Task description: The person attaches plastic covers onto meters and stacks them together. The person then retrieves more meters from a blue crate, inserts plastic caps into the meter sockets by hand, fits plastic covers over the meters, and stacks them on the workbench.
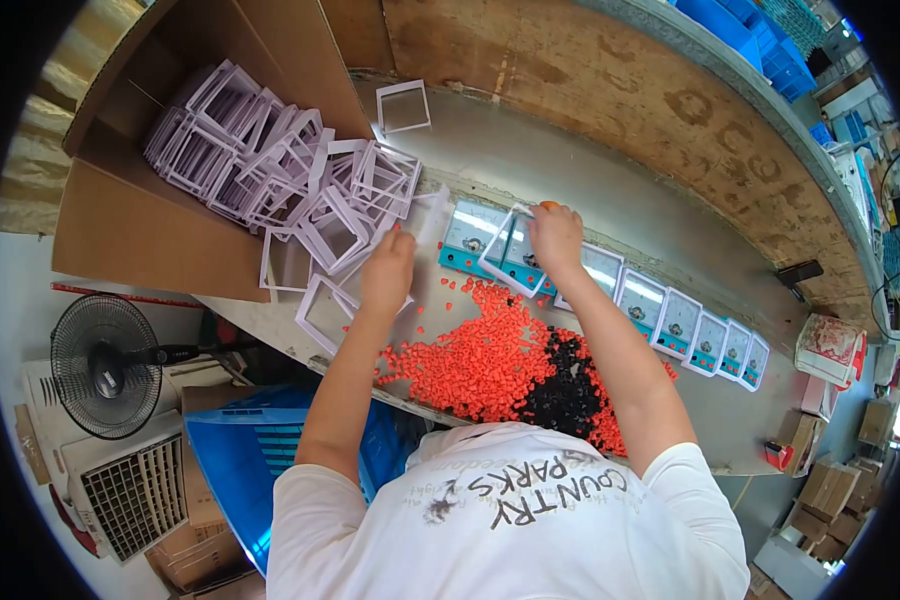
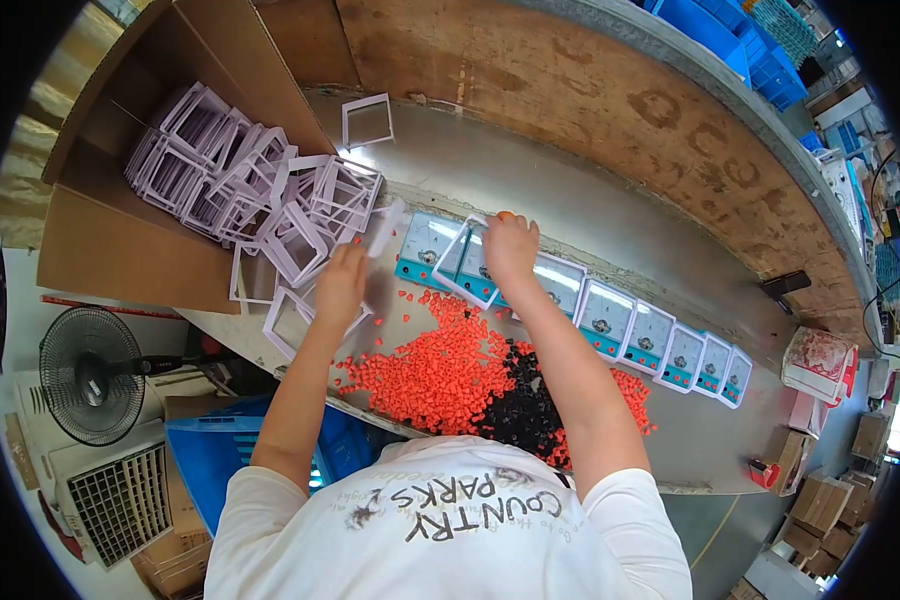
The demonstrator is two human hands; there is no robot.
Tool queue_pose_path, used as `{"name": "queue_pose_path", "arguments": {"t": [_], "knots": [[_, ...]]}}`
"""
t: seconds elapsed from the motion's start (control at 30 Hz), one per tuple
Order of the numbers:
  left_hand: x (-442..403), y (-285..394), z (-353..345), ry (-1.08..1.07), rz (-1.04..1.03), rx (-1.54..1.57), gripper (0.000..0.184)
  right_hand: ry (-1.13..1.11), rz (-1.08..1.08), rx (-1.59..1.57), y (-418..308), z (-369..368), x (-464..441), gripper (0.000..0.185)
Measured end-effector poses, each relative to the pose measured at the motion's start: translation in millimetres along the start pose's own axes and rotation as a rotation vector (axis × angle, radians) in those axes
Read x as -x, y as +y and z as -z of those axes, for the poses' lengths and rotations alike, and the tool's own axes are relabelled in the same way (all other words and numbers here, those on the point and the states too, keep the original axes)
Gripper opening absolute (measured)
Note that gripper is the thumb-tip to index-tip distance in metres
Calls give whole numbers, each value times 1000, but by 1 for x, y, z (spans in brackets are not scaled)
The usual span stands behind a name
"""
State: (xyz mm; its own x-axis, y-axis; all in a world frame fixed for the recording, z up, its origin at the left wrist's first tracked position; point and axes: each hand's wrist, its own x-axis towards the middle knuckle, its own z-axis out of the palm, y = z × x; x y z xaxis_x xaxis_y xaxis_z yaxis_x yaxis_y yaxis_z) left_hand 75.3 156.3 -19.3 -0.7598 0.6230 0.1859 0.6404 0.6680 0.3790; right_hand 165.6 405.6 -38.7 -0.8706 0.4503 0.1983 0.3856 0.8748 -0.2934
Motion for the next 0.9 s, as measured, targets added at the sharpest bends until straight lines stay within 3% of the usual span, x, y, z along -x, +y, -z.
{"name": "queue_pose_path", "arguments": {"t": [0.07, 0.1, 0.17, 0.2, 0.23, 0.3, 0.33, 0.4, 0.43, 0.47, 0.53, 0.6, 0.67, 0.77, 0.8, 0.87, 0.9], "knots": [[-12, -2, 11, 332, -49, 59, 9, -17, 20, 4, -9, -3, -2, 15], [-13, -2, 14, 331, -50, 58, 9, -17, 19, 3, -9, -7, -2, 15], [-15, -1, 19, 271, 371, 954, 10, 10, 63, 22, -7, -16, -1, 17], [-13, 5, 22, 277, 414, 1153, 10, 10, 62, 22, -3, -15, 1, 17], [-10, 8, 18, 274, 413, 1152, 10, 12, 15, 30, 2, -13, 4, 18], [-3, 13, 3, 241, 586, 1735, 9, -37, -114, -82, 12, -15, 11, 22], [0, 14, -6, 184, 631, 1767, 20, -35, -119, -82, 13, -16, 15, 22], [7, 24, -18, 188, 673, 1722, 27, -25, -74, -23, 10, -14, 17, 32], [10, 30, -21, 193, 725, 1672, 33, -38, -75, -38, 7, -11, 18, 46], [12, 32, -24, 192, 735, 1627, 40, -40, -77, -39, 4, -9, 17, 46], [14, 29, -35, 128, 762, 1561, 40, -202, -153, 14, -2, -2, 13, 56], [15, 29, -41, 62, 774, 1493, 39, -271, -215, -1, -9, -1, 8, 55], [15, 32, -42, 33, 829, 1432, 37, -177, -220, -73, -12, -10, 3, 47], [18, 29, -49, -50, 788, 1297, 41, 28, -79, -288, -33, -23, 0, 34], [20, 25, -53, -57, 787, 1295, 41, -51, -61, -262, -40, -18, 0, 29], [20, 15, -60, -130, 480, 605, 47, -37, -74, -268, -36, -22, 1, 27], [15, 19, -56, -134, 471, 605, 47, -21, -74, -273, -34, -24, -1, 24]]}}
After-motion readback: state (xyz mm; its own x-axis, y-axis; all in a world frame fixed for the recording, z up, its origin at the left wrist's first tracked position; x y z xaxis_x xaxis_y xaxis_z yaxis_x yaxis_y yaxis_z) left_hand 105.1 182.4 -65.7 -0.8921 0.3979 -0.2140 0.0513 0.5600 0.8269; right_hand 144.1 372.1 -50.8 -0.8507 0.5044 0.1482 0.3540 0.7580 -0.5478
